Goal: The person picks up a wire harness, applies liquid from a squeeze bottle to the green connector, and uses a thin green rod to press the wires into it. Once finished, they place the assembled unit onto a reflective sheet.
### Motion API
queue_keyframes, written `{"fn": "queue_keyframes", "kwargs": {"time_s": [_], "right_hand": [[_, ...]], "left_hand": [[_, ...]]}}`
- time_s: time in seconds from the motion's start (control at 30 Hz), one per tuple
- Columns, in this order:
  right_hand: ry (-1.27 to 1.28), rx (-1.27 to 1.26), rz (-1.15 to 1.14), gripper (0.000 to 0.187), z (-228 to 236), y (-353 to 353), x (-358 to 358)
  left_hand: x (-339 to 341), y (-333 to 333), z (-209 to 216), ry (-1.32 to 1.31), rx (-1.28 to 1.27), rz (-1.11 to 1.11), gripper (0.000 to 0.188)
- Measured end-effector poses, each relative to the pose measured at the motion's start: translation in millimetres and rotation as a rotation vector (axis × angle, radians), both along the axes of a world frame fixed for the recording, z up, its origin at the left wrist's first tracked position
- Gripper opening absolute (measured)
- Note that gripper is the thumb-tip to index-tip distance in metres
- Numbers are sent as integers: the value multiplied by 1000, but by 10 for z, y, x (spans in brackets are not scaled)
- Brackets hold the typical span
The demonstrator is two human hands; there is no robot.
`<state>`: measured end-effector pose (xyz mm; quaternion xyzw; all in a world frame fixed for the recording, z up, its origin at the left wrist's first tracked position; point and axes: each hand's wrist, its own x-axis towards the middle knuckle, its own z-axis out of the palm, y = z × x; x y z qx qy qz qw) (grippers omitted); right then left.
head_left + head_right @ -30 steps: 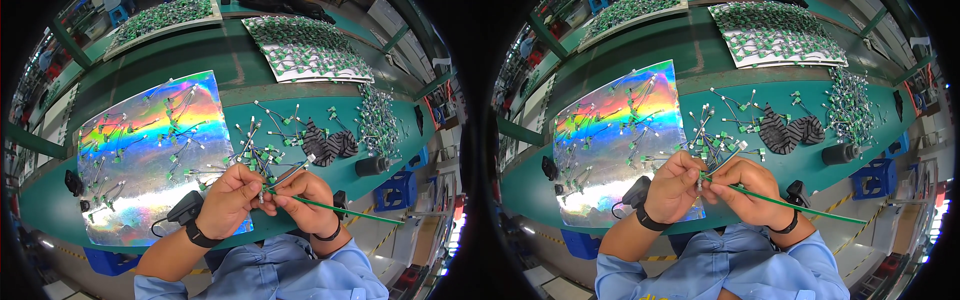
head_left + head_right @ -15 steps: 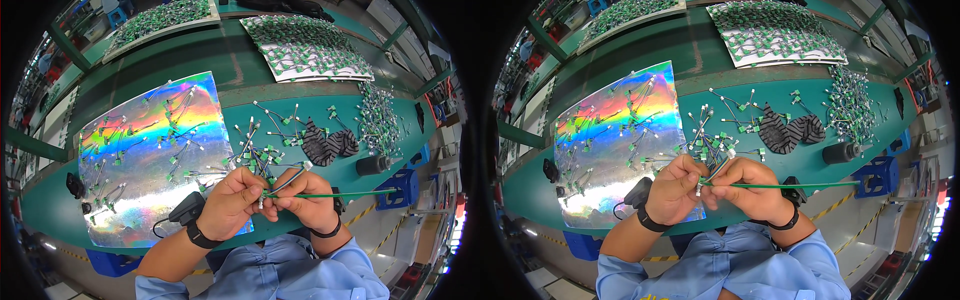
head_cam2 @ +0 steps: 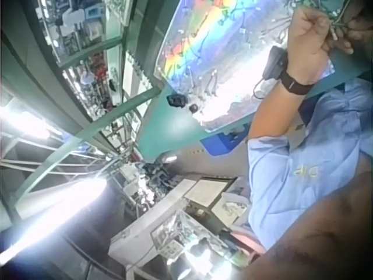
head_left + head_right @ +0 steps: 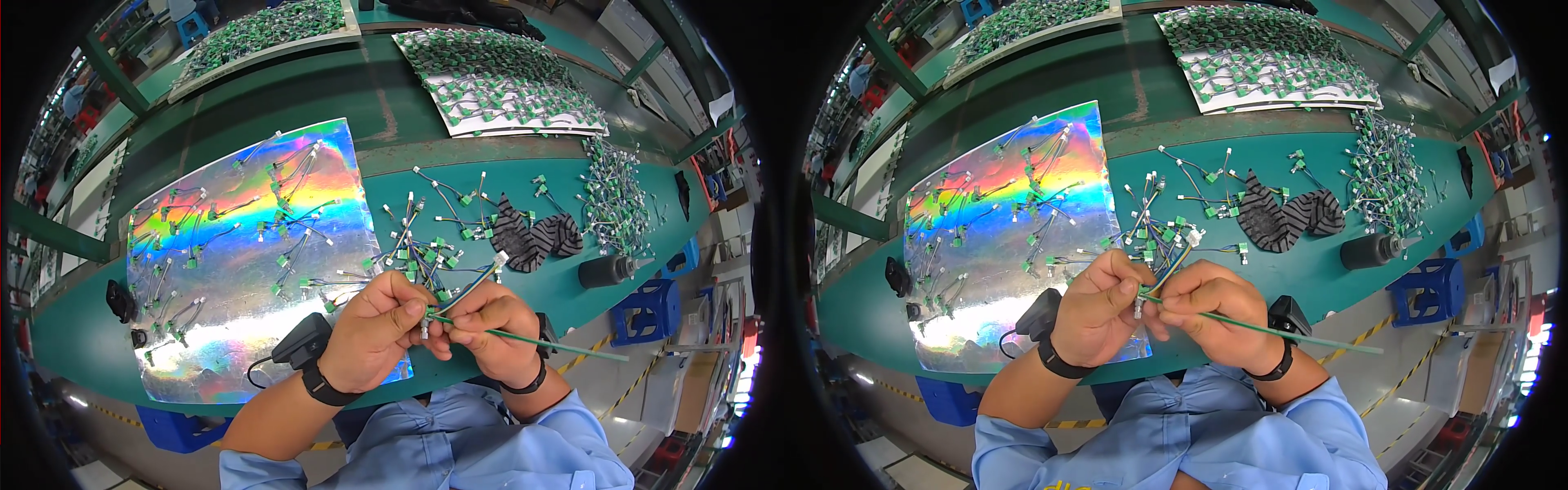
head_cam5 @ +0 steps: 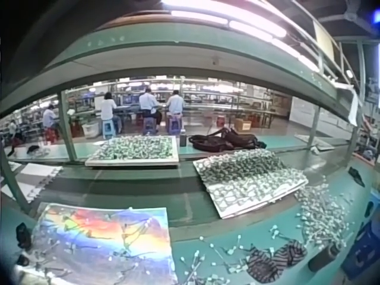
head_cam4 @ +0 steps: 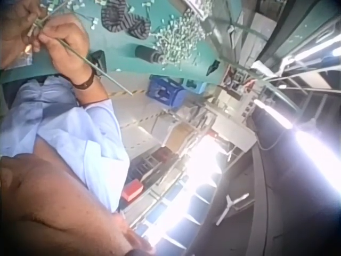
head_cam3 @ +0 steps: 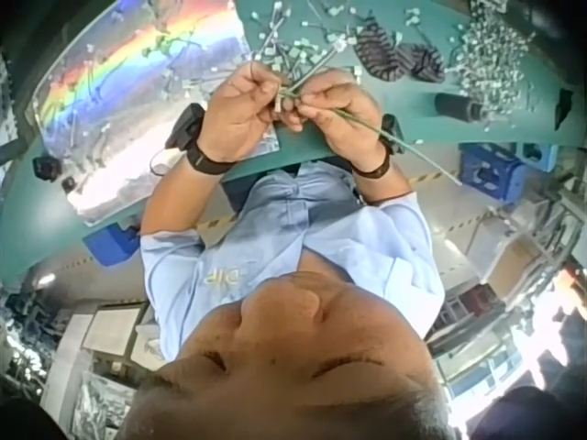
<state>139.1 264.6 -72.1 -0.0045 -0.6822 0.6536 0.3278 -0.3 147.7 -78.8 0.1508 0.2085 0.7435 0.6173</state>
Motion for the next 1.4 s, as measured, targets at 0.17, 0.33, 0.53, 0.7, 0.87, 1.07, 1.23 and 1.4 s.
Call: {"fn": "queue_keyframes", "kwargs": {"time_s": [0.17,0.33,0.53,0.7,0.87,1.07,1.23,1.4], "right_hand": [[29,237,-89,19,17,-15,-16],[41,396,-141,21,29,1,-37],[27,319,-85,20,60,32,-11],[-3,307,-135,17,85,24,-5],[-57,362,-160,12,114,5,-27],[-64,370,-124,11,137,45,-26],[-53,220,-84,12,98,45,-18],[3,129,-89,13,34,-25,-15]], "left_hand": [[-3,3,20,10,-36,7,9],[-14,-2,20,48,-50,19,10],[-31,-17,25,71,-67,23,11],[-32,-18,5,52,-54,53,13],[-13,-13,4,97,-71,61,13],[2,-12,4,112,-82,62,12],[13,-1,14,95,-59,28,12],[27,3,10,70,-51,7,13]]}}
